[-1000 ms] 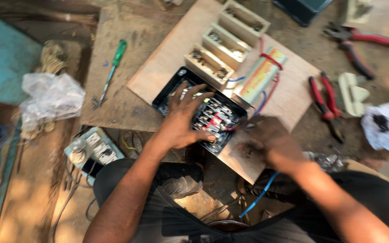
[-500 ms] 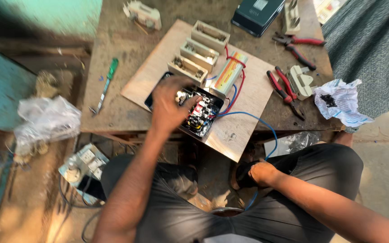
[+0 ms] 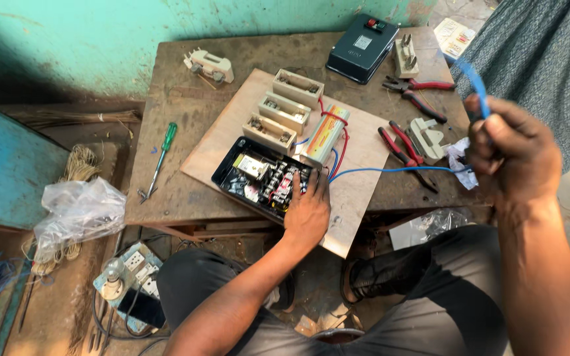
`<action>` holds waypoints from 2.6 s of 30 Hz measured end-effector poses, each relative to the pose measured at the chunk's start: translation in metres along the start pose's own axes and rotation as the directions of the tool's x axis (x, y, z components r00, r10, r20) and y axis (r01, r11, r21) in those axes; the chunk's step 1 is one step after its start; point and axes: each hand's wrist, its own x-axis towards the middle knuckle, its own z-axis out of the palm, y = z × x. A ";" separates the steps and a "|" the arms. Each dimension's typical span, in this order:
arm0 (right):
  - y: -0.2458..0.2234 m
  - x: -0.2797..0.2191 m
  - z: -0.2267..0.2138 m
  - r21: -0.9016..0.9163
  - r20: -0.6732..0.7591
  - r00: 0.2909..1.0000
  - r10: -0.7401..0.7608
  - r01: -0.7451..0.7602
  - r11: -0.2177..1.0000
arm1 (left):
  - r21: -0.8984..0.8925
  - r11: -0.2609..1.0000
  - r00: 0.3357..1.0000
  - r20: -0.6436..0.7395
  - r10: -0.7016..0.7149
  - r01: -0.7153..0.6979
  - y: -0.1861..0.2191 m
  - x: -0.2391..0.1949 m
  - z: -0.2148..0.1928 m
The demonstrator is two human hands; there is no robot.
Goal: The person sits on the floor and uses pliers and a screwdriver to strip, twist, and connect wires to a capacitor and several switch housings. They repeatedly cut wire ends, twist strands together, and secure connections inside the switch boxes.
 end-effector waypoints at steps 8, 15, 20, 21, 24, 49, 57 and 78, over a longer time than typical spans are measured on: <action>0.032 0.075 0.008 -0.688 -0.125 0.872 -0.472 0.267 0.675 | -0.114 0.992 0.999 0.013 -0.046 0.047 0.002 0.029 0.011; 0.062 0.091 -0.032 -0.894 -0.154 0.972 -0.178 -0.061 0.443 | -0.161 0.984 0.975 0.217 -0.046 0.082 0.003 0.052 0.017; 0.109 0.091 -0.016 -0.826 -0.125 0.945 0.301 -0.267 0.497 | 0.009 1.000 0.936 0.352 -0.004 0.000 0.005 0.054 0.025; 0.121 0.088 -0.006 -0.848 -0.084 0.934 0.348 -0.251 0.466 | 0.006 1.000 0.943 0.331 -0.014 0.012 0.005 0.054 0.023; 0.144 0.085 0.009 -0.866 -0.178 0.899 0.401 -0.337 0.371 | -0.096 0.993 0.966 0.257 -0.037 0.064 0.004 0.056 0.021; 0.245 0.080 0.015 -0.160 -0.182 0.625 0.759 -0.781 0.604 | -0.177 0.972 0.965 0.186 0.186 -0.154 -0.143 0.181 0.076; 0.211 0.101 0.052 -0.677 -0.125 0.802 0.584 -0.499 0.541 | -0.256 0.962 0.915 0.356 0.187 -0.097 -0.146 0.190 0.071; 0.124 0.029 0.038 -0.528 -0.009 0.889 0.457 -0.392 0.753 | -0.807 -0.408 0.713 0.578 -0.397 0.427 0.002 0.156 0.030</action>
